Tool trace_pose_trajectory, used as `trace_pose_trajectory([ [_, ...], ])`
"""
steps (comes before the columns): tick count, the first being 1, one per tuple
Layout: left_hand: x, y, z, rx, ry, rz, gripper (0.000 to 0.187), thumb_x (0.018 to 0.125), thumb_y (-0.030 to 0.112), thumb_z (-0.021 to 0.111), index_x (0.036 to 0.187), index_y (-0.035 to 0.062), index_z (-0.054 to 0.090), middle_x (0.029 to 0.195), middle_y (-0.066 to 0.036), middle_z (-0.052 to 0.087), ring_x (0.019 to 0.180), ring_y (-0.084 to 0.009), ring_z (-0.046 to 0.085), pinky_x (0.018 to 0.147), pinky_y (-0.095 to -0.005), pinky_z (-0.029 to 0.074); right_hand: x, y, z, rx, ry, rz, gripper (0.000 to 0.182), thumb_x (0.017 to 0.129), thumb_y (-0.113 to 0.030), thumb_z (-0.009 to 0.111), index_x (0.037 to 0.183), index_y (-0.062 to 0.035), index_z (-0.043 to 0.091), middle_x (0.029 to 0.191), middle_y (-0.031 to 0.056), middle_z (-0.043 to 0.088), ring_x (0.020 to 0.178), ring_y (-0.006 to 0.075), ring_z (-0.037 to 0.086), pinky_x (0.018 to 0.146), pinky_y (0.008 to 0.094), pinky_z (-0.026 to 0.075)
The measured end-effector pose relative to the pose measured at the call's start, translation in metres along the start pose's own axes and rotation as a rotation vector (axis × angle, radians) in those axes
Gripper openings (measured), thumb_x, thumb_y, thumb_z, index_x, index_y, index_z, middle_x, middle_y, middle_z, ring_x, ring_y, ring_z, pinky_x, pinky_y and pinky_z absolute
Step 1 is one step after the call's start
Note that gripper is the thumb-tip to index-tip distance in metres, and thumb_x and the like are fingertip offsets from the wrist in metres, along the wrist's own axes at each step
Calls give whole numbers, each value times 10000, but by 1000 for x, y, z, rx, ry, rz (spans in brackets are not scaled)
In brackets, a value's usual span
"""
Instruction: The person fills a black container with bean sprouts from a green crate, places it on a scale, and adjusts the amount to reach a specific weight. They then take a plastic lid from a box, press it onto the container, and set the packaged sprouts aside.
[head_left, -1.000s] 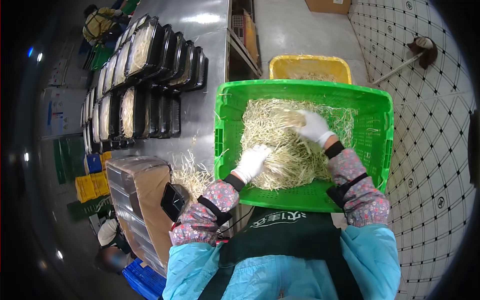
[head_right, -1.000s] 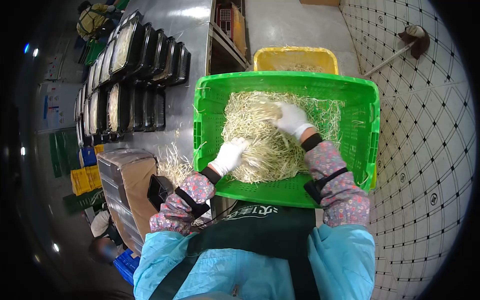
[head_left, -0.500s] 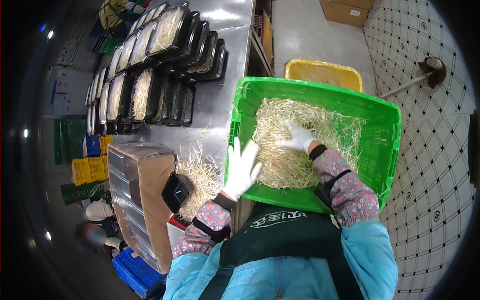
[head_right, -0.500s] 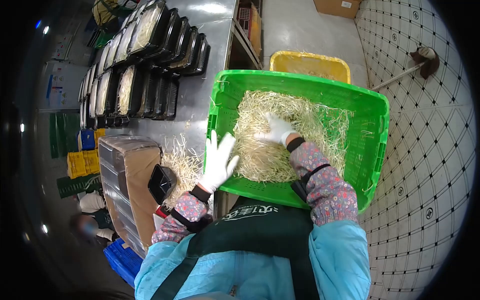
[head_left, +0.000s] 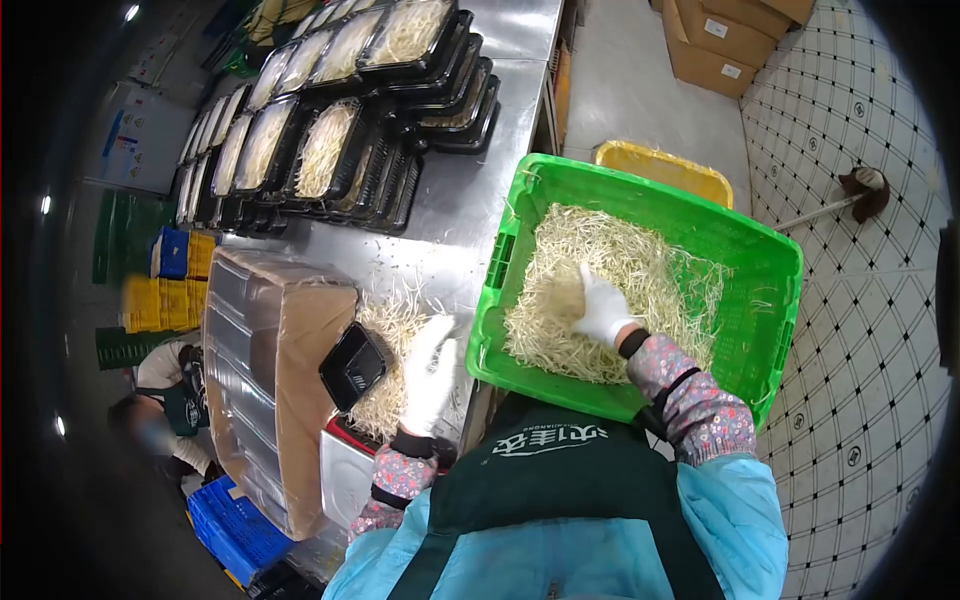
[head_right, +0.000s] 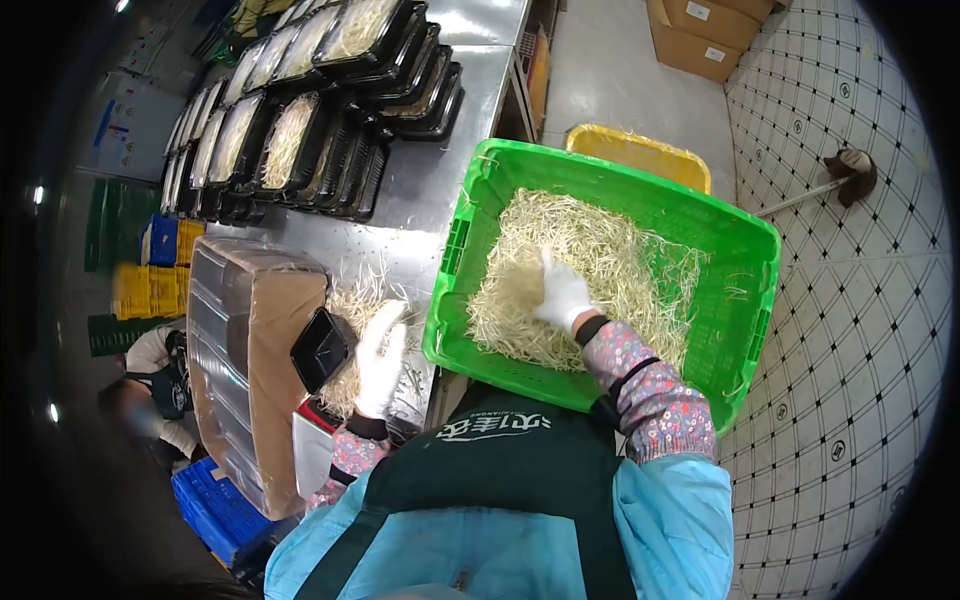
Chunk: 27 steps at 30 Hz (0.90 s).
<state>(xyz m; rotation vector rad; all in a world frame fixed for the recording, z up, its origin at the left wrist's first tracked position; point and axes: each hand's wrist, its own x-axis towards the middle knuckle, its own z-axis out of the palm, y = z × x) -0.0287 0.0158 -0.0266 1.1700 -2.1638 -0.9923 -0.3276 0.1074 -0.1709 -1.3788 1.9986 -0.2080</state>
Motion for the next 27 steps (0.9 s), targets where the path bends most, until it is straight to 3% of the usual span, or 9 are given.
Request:
trace_pose_trajectory([
  [2, -7, -20, -28, 3, 211, -66, 288, 934, 35, 593, 1216, 6, 645, 1232, -140, 654, 1184, -267, 590, 1066, -376, 420, 19, 6, -25, 29, -228, 156, 1275, 611, -419, 871, 1554, -3, 121, 1524, 256, 338, 1420, 376, 331, 1146, 395, 323],
  [6, -34, -51, -85, 188, 604, -165, 356, 955, 76, 586, 1299, -16, 581, 1343, -147, 584, 1282, -274, 508, 1129, -383, 343, 27, 2, -28, -130, -194, 121, 1279, 607, -422, 880, 1549, 5, 128, 1527, 267, 327, 1419, 383, 329, 1153, 397, 317],
  [8, -54, -70, -103, 273, 739, -268, 537, 963, 141, 610, 1438, -23, 419, 1470, -185, 451, 1363, -294, 417, 1163, -390, 289, 11, -9, -17, -279, -86, 54, 1293, 607, -436, 881, 1550, 7, 114, 1535, 270, 311, 1429, 376, 315, 1164, 394, 302],
  [12, -93, -168, -115, 276, 927, -495, 728, 915, 286, 704, 1450, -80, 372, 1498, -228, 406, 1382, -297, 396, 1162, -390, 287, 9, -8, -9, -127, -98, 59, 1110, 606, -365, 860, 1501, -20, 300, 1404, 275, 470, 1301, 393, 478, 1053, 408, 439],
  [15, -107, -215, -114, -326, 1019, -671, 832, 860, 357, 776, 1442, -82, 374, 1420, -169, 490, 1291, -250, 473, 1115, -355, 333, 5, 11, -14, -74, -22, 1, 974, 634, -355, 819, 1448, -20, 401, 1294, 229, 576, 1201, 341, 572, 979, 405, 491],
  [18, -99, -192, -114, -500, 1022, -890, 556, 861, 276, 769, 1285, -12, 554, 1157, -75, 619, 1017, -183, 575, 885, -369, 461, -21, 13, -36, 15, 88, -43, 931, 627, -345, 813, 1426, -35, 449, 1284, 201, 604, 1173, 327, 600, 970, 391, 498],
  [22, -123, -265, -98, -702, 1048, -805, 208, 840, 127, 701, 1034, 54, 695, 947, -57, 680, 786, -208, 627, 656, -367, 502, -44, 29, -56, 146, 71, -34, 964, 603, -338, 833, 1444, -72, 445, 1282, 204, 615, 1159, 333, 612, 992, 388, 487],
  [24, -130, -244, -85, -519, 1018, -946, 185, 823, 102, 697, 1004, 70, 713, 926, -49, 687, 808, -202, 630, 660, -357, 504, -47, 40, -60, 11, 47, -58, 972, 603, -334, 837, 1455, -91, 439, 1293, 202, 612, 1161, 332, 612, 993, 389, 486],
  [27, -134, -220, -57, -537, 1258, -565, 96, 836, 22, 690, 932, 24, 691, 875, -19, 658, 812, -148, 596, 763, -299, 477, -65, 32, -84, 75, 54, -73, 1016, 615, -323, 837, 1494, -102, 378, 1314, 194, 600, 1182, 338, 596, 1008, 386, 472],
])
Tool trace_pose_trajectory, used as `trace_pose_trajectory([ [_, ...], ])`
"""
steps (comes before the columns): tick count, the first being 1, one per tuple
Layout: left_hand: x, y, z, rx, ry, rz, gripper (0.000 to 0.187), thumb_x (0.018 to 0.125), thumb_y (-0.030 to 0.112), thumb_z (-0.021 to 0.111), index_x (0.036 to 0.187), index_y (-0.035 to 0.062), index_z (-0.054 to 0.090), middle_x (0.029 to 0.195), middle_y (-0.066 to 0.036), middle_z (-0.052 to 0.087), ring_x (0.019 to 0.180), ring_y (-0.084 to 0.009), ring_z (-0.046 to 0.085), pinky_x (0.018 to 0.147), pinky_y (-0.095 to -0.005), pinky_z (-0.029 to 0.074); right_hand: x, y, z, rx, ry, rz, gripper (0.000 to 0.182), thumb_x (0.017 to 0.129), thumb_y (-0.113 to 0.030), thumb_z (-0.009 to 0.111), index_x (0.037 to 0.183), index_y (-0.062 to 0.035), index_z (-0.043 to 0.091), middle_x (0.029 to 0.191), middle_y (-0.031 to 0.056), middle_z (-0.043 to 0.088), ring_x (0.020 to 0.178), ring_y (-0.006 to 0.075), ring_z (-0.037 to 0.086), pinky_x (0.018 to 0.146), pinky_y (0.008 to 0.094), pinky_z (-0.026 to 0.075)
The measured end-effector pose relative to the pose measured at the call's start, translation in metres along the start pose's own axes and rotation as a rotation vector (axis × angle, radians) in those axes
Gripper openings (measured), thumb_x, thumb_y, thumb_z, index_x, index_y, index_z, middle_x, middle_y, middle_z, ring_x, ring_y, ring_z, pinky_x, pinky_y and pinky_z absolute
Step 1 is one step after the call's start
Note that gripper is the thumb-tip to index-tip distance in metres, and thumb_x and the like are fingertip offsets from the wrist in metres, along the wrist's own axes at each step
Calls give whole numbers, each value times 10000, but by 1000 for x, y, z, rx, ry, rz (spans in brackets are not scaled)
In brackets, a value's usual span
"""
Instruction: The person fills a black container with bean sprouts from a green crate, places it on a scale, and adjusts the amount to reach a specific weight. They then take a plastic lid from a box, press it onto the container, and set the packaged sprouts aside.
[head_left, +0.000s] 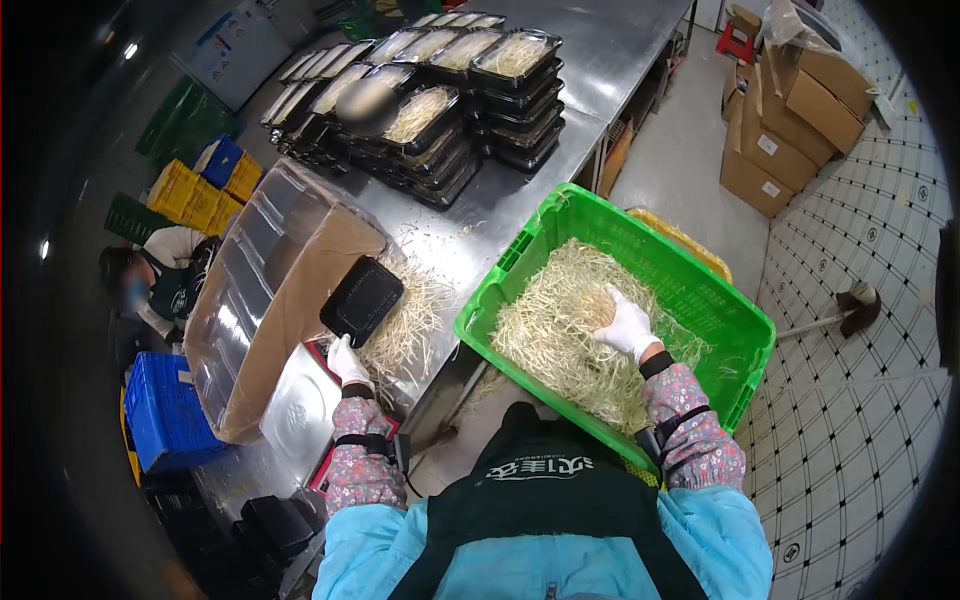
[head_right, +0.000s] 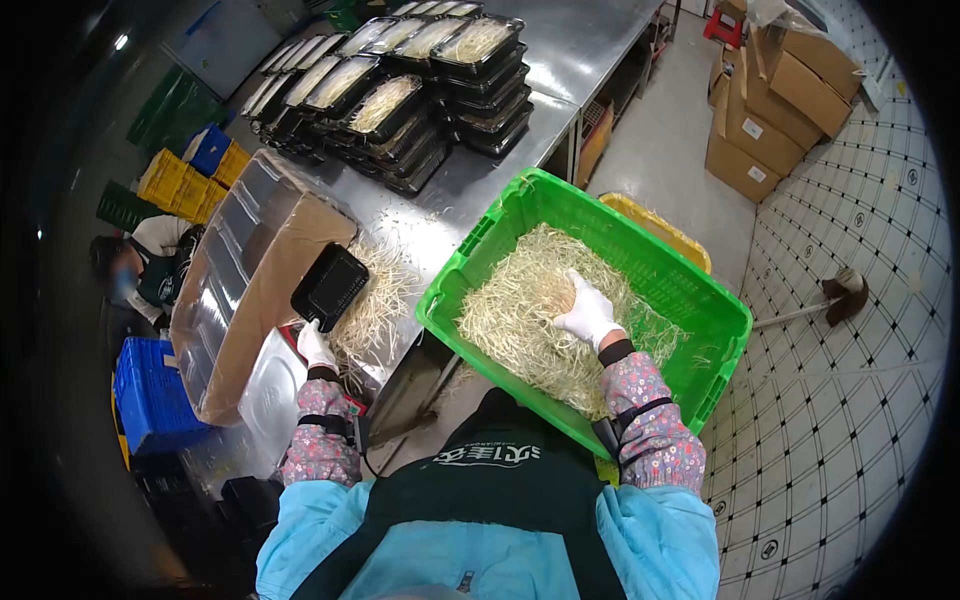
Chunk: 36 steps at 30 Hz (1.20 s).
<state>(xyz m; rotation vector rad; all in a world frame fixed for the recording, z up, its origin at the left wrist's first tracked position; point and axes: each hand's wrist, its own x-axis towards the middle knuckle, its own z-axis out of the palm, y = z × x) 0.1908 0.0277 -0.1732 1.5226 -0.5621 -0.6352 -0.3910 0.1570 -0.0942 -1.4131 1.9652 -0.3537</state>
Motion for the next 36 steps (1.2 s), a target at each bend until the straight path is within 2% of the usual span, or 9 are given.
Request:
trace_pose_trajectory([
  [2, -34, 31, 15, -122, 86, 158, 108, 838, 19, 726, 924, 15, 661, 857, -1, 614, 825, -138, 573, 797, -295, 469, -7, -19, -19, -6, 34, -51, 1053, 614, -313, 843, 1513, -105, 335, 1326, 196, 591, 1200, 342, 583, 1028, 386, 456],
  [6, -68, 96, 26, -170, -63, 319, 190, 845, -53, 633, 867, 50, 475, 1458, -314, 442, 1227, -294, 532, 1038, -346, 397, -12, -58, -35, 20, 46, -201, 1062, 606, -310, 848, 1510, -90, 335, 1348, 200, 574, 1214, 338, 575, 1027, 388, 456],
  [11, -122, 183, 51, -67, -117, 668, 241, 886, -25, 593, 1124, 9, 568, 1395, -220, 534, 1238, -320, 544, 1057, -401, 414, -5, -136, -26, -202, 92, -531, 970, 607, -299, 822, 1443, -33, 408, 1255, 191, 609, 1171, 344, 587, 993, 396, 476],
  [15, -190, 257, 52, 697, -165, 1223, 488, 899, 114, 605, 1373, 38, 520, 1442, -189, 492, 1335, -387, 446, 1069, -470, 370, -15, -238, -6, -551, 153, -734, 571, 649, -220, 762, 1150, -24, 569, 977, 163, 656, 955, 333, 649, 836, 438, 524],
  [21, -158, 216, 3, 921, -316, 1086, 507, 920, 255, 572, 1399, 95, 518, 1523, -191, 390, 1410, -427, 320, 1013, -505, 372, -25, -371, 97, -565, 255, -1164, 379, 690, -156, 683, 1025, -10, 581, 896, 184, 644, 877, 338, 645, 726, 440, 525],
  [24, -118, 194, -66, 429, -308, 676, 450, 990, 169, 497, 1420, 35, 482, 1500, -226, 410, 1400, -449, 321, 1186, -462, 245, -59, -438, 140, -340, 114, -1336, 359, 688, -161, 679, 999, -9, 584, 924, 181, 637, 885, 342, 634, 722, 428, 526],
  [27, -80, 168, -132, 79, -282, 473, 437, 1026, 161, 466, 1422, -24, 462, 1473, -204, 468, 1381, -298, 427, 1143, -368, 324, -73, -484, 197, -425, 82, -1516, 382, 682, -164, 684, 1023, -23, 587, 922, 162, 639, 880, 330, 634, 723, 423, 523],
  [31, -40, 131, -197, 82, -293, 207, 504, 1032, 184, 471, 1476, -32, 373, 1492, -194, 448, 1388, -276, 414, 1137, -351, 319, -69, -518, 272, -418, -24, -1703, 450, 659, -133, 678, 1093, -41, 599, 944, 145, 653, 916, 326, 642, 772, 429, 512],
  [36, -25, 149, -224, 736, -137, 710, 602, 972, 226, 511, 1500, 3, 329, 1525, -249, 355, 1421, -406, 322, 1167, -437, 285, -73, -526, 327, -485, -192, -1605, 523, 696, -209, 718, 1175, -41, 592, 1046, 156, 639, 1020, 324, 615, 839, 446, 494],
])
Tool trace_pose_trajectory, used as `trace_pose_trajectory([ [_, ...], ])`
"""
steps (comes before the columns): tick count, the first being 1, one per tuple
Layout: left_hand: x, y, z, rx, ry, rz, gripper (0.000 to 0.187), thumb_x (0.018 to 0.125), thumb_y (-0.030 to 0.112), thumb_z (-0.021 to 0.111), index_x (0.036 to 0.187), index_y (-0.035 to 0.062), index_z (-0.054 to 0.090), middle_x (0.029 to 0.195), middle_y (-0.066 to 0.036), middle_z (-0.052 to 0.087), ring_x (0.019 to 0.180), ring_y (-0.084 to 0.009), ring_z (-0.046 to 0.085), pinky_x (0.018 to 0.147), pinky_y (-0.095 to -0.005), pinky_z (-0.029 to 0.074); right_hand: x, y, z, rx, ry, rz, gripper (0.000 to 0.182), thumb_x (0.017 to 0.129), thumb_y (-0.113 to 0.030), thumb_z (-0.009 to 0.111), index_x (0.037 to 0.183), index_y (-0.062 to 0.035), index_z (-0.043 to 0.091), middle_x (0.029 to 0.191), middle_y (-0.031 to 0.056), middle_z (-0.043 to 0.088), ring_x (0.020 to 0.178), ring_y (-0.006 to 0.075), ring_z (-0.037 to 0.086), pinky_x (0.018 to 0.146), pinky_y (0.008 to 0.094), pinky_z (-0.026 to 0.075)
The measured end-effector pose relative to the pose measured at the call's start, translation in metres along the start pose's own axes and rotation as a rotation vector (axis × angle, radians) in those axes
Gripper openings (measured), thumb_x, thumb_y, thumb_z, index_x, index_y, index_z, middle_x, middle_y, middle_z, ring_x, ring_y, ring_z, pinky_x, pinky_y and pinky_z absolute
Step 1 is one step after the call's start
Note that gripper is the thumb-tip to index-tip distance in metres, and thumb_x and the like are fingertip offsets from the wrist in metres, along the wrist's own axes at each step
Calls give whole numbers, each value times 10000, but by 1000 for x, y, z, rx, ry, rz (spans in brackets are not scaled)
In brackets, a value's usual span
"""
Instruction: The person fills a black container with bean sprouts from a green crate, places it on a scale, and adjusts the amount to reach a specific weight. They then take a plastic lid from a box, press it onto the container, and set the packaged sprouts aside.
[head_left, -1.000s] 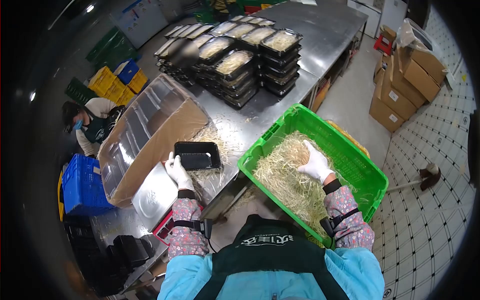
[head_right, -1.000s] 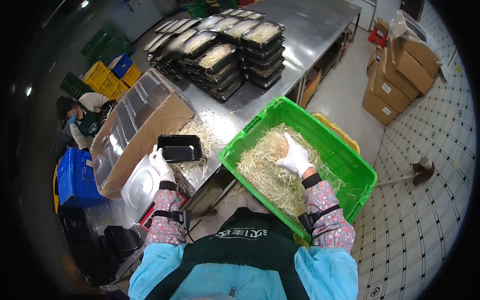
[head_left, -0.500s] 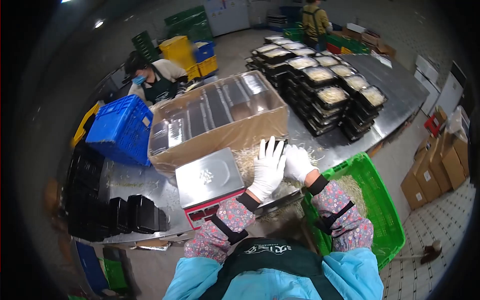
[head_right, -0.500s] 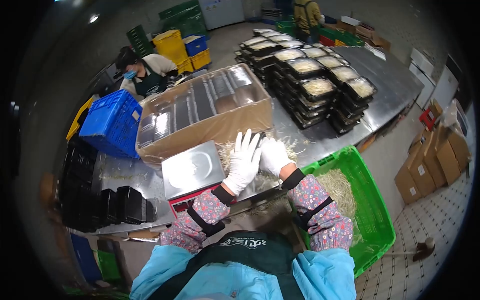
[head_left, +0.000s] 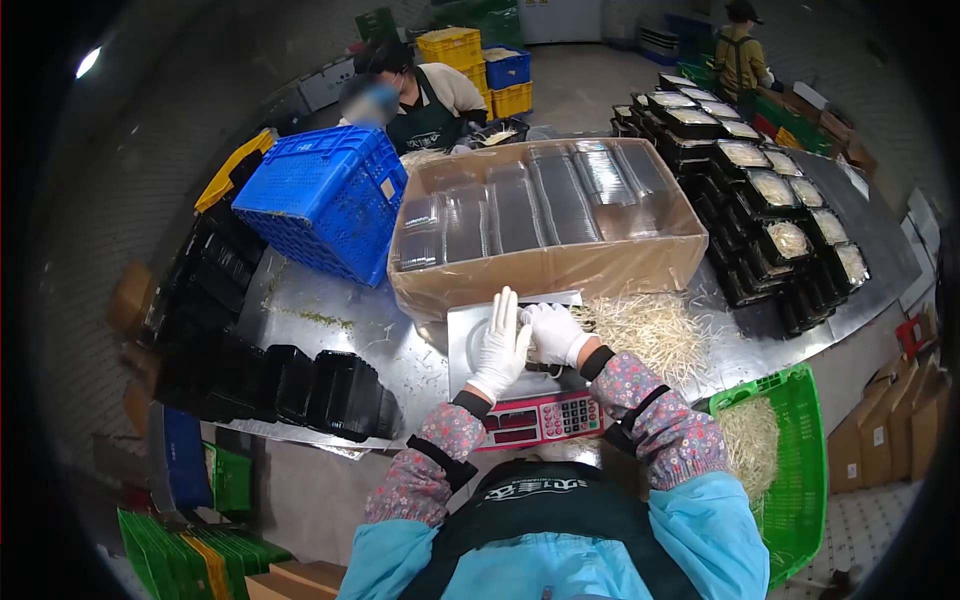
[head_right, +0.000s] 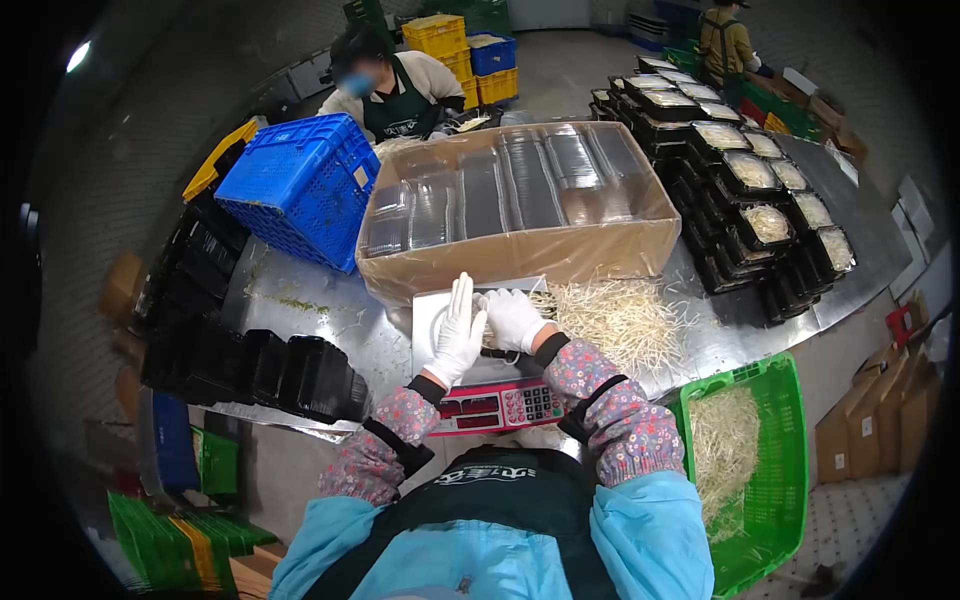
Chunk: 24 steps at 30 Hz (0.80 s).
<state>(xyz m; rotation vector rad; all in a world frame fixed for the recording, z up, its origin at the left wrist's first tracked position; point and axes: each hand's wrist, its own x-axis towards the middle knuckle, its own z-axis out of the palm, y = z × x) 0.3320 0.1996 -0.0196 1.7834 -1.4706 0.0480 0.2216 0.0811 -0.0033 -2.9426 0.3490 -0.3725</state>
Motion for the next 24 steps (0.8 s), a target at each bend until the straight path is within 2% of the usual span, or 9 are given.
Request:
trace_pose_trajectory([
  [1, 3, 1, -2, -11, -4, -5, 602, 972, 226, 511, 1500, 3, 329, 1525, -249, 355, 1421, -406, 322, 1167, -437, 285, 6, -2, 4, -16, -117, 41, 639, 695, -309, 732, 1244, -31, 562, 1113, 176, 617, 1098, 361, 572, 930, 457, 458],
  [3, 7, 0, -3, 195, -232, 98, 590, 985, 281, 493, 1487, 3, 356, 1533, -232, 355, 1408, -408, 343, 1157, -429, 298, 5, 3, 5, 81, -67, -11, 670, 687, -307, 764, 1252, -14, 554, 1186, 203, 595, 1146, 387, 546, 994, 470, 430],
  [6, 8, 4, 0, 237, -196, 121, 568, 987, 301, 477, 1475, 25, 391, 1515, -221, 385, 1365, -399, 397, 1139, -442, 313, 1, 24, -6, 391, -146, -90, 822, 653, -323, 822, 1333, 9, 501, 1340, 245, 514, 1247, 417, 485, 1073, 467, 382],
  [10, 8, 7, 7, 354, -181, 103, 523, 982, 283, 481, 1450, 54, 441, 1472, -205, 445, 1317, -385, 446, 1114, -452, 331, -24, 40, -52, 202, -166, 16, 1040, 620, -371, 866, 1471, -28, 376, 1506, 254, 357, 1371, 437, 365, 1129, 458, 337],
  [13, 6, 6, 15, 396, -135, 100, 489, 982, 279, 483, 1415, 51, 483, 1448, -194, 474, 1314, -382, 448, 1107, -447, 336, -39, 67, -74, -13, -361, 59, 955, 635, -400, 849, 1428, -39, 459, 1410, 242, 466, 1311, 420, 430, 1089, 464, 382],
  [14, 6, 8, 17, 400, -134, 93, 489, 982, 279, 483, 1415, 51, 483, 1448, -194, 474, 1314, -382, 448, 1107, -447, 336, -45, 70, -78, 8, -354, 130, 679, 716, -364, 789, 1278, -39, 591, 1203, 225, 615, 1142, 393, 571, 971, 458, 476],
  [15, 5, 10, 20, 420, -114, 78, 479, 983, 281, 482, 1404, 50, 495, 1445, -194, 478, 1314, -380, 448, 1105, -447, 336, -48, 74, -71, 10, -359, 121, 679, 716, -364, 789, 1278, -39, 591, 1203, 225, 615, 1142, 393, 571, 971, 458, 476],
  [18, 5, 15, 25, 458, -91, 43, 467, 985, 283, 480, 1390, 52, 511, 1442, -194, 481, 1312, -377, 448, 1104, -447, 333, -59, 79, -39, -35, -90, 103, 224, 817, -216, 653, 989, -76, 687, 894, 175, 692, 846, 368, 666, 763, 461, 538],
  [24, 5, 20, 24, 507, -139, -4, 478, 989, 276, 479, 1416, 61, 487, 1468, -193, 459, 1333, -373, 429, 1124, -470, 303, -65, 101, -66, 230, 60, 164, 126, 803, -149, 656, 837, -46, 721, 817, 202, 689, 788, 387, 670, 744, 449, 542],
])
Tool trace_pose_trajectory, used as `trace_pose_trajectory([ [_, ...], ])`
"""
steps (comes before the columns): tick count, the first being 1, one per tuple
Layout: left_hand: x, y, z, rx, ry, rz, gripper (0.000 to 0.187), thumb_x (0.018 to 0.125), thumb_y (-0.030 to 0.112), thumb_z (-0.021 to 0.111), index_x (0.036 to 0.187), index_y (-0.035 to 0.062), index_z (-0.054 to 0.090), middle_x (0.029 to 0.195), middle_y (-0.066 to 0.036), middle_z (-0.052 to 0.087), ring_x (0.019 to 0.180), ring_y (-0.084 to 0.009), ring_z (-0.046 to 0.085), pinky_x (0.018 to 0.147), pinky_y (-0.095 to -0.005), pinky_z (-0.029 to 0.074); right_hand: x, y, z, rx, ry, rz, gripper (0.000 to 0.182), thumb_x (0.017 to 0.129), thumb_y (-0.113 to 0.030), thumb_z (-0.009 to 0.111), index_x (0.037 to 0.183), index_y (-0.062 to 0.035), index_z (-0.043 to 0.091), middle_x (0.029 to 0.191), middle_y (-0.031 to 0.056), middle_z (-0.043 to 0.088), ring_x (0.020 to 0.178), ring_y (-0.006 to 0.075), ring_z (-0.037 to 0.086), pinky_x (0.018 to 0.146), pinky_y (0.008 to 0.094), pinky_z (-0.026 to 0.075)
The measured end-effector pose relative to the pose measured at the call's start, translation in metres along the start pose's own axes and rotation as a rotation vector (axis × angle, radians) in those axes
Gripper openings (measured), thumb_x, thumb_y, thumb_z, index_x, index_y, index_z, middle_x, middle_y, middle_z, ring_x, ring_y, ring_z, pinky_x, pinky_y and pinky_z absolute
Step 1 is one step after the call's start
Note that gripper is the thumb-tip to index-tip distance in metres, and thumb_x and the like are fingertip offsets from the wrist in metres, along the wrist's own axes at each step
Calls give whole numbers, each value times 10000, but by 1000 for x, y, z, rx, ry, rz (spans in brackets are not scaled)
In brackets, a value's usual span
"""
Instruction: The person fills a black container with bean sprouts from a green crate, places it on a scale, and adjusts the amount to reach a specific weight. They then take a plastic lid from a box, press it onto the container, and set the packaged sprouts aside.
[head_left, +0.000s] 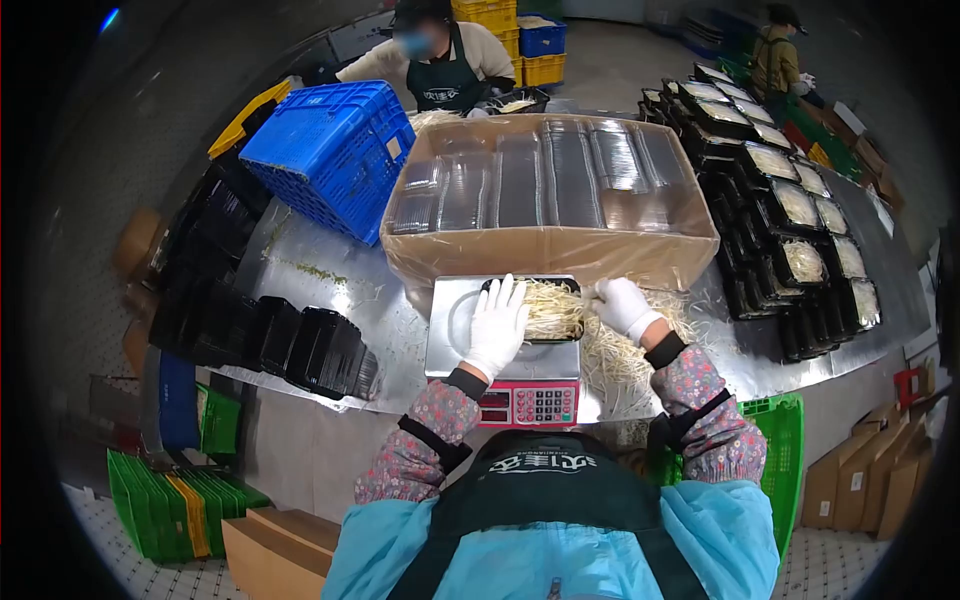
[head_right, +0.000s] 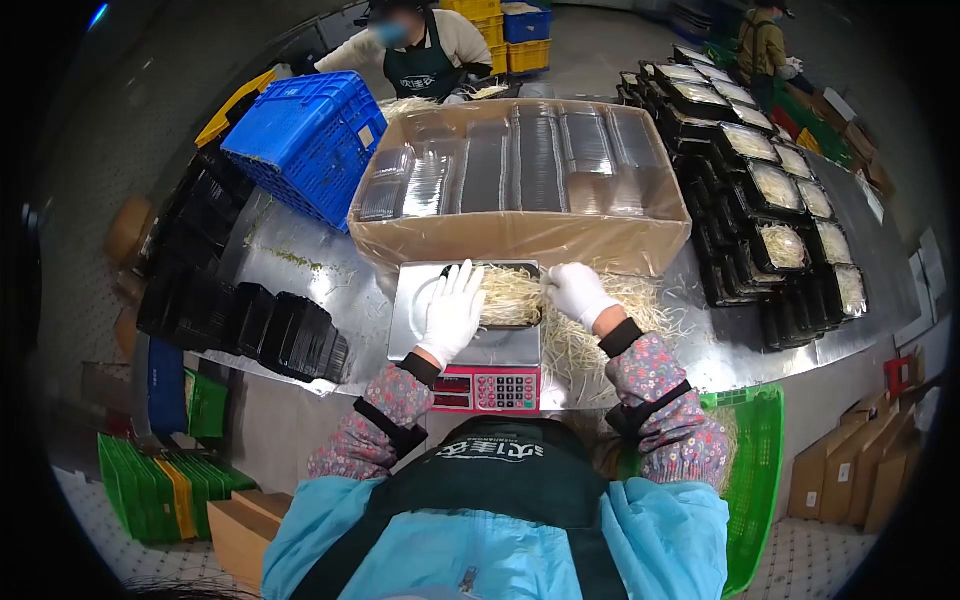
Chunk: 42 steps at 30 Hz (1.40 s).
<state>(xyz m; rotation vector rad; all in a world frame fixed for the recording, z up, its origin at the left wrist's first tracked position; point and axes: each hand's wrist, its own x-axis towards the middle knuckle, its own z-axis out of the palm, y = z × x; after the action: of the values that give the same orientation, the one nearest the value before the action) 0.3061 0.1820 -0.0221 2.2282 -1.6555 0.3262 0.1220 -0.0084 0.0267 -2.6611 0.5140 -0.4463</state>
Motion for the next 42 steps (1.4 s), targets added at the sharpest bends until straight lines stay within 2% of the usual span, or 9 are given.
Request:
trace_pose_trajectory([
  [3, 0, 1, -2, -23, -41, -25, 514, 990, 268, 492, 1459, 64, 436, 1495, -196, 433, 1366, -374, 404, 1146, -468, 276, -10, 24, -36, 250, 20, 150, 136, 796, -110, 692, 885, -14, 729, 862, 207, 704, 800, 361, 692, 761, 399, 550],
  [7, 0, -7, -11, -413, -26, -153, 592, 991, 312, 510, 1503, 56, 359, 1520, -160, 404, 1391, -382, 357, 1153, -545, 235, -32, 53, -76, 559, 46, 368, 137, 858, -64, 700, 927, 54, 712, 772, 96, 722, 661, 119, 671, 572, 262, 522],
  [11, -3, -21, -60, -970, 74, -309, 586, 999, 172, 553, 1517, 28, 321, 1498, -164, 419, 1352, -248, 430, 1129, -356, 324, -62, 96, -67, 856, 100, 486, 133, 884, -64, 697, 967, 40, 692, 739, 42, 705, 586, 60, 633, 450, 185, 449],
  [13, -14, -50, -56, -1174, 178, -319, 543, 1016, 127, 524, 1497, -35, 330, 1466, -178, 446, 1328, -219, 454, 1122, -318, 336, -81, 125, -34, 964, 44, 579, 102, 867, -80, 717, 874, 21, 705, 692, 58, 696, 570, 89, 639, 468, 227, 471],
  [16, -32, -72, -78, -1162, 197, -394, 529, 1036, 172, 498, 1488, -50, 337, 1500, -179, 426, 1387, -238, 413, 1151, -337, 316, -123, 184, 26, 218, -61, 489, 144, 800, -113, 778, 728, -6, 713, 619, 97, 670, 538, 146, 627, 530, 317, 505],
  [23, -21, -72, -92, -573, -233, -241, 1085, 761, 434, 806, 1500, -94, 213, 1528, -324, 260, 1472, -429, 181, 1200, -451, 199, -93, 161, -27, 411, -8, 559, 144, 878, -121, 733, 827, 0, 675, 667, 34, 652, 532, 79, 560, 456, 247, 431],
  [30, 23, -13, -39, -311, -141, 163, 869, 714, 527, 754, 1364, 6, 509, 1231, -194, 575, 1194, -347, 509, 1074, -441, 367, -10, 62, -58, 680, 66, 283, 172, 895, -31, 690, 1042, 57, 701, 938, 89, 729, 785, 79, 642, 695, 225, 520],
  [34, 29, -14, -25, -346, -200, 71, 836, 694, 542, 776, 1322, 33, 562, 1239, -173, 585, 1162, -352, 537, 1009, -457, 419, 17, 15, -73, 682, 66, 124, 201, 894, -53, 700, 1069, 45, 701, 1096, 113, 731, 952, 126, 668, 854, 265, 525],
  [42, 5, -18, -34, -987, 24, -150, 1273, 669, 187, 906, 1559, -7, 18, 1545, -230, 336, 1398, -334, 397, 1149, -389, 335, 45, -10, 7, 661, -49, 22, 195, 871, -93, 734, 1049, -12, 736, 1018, 130, 744, 901, 166, 705, 810, 297, 553],
])
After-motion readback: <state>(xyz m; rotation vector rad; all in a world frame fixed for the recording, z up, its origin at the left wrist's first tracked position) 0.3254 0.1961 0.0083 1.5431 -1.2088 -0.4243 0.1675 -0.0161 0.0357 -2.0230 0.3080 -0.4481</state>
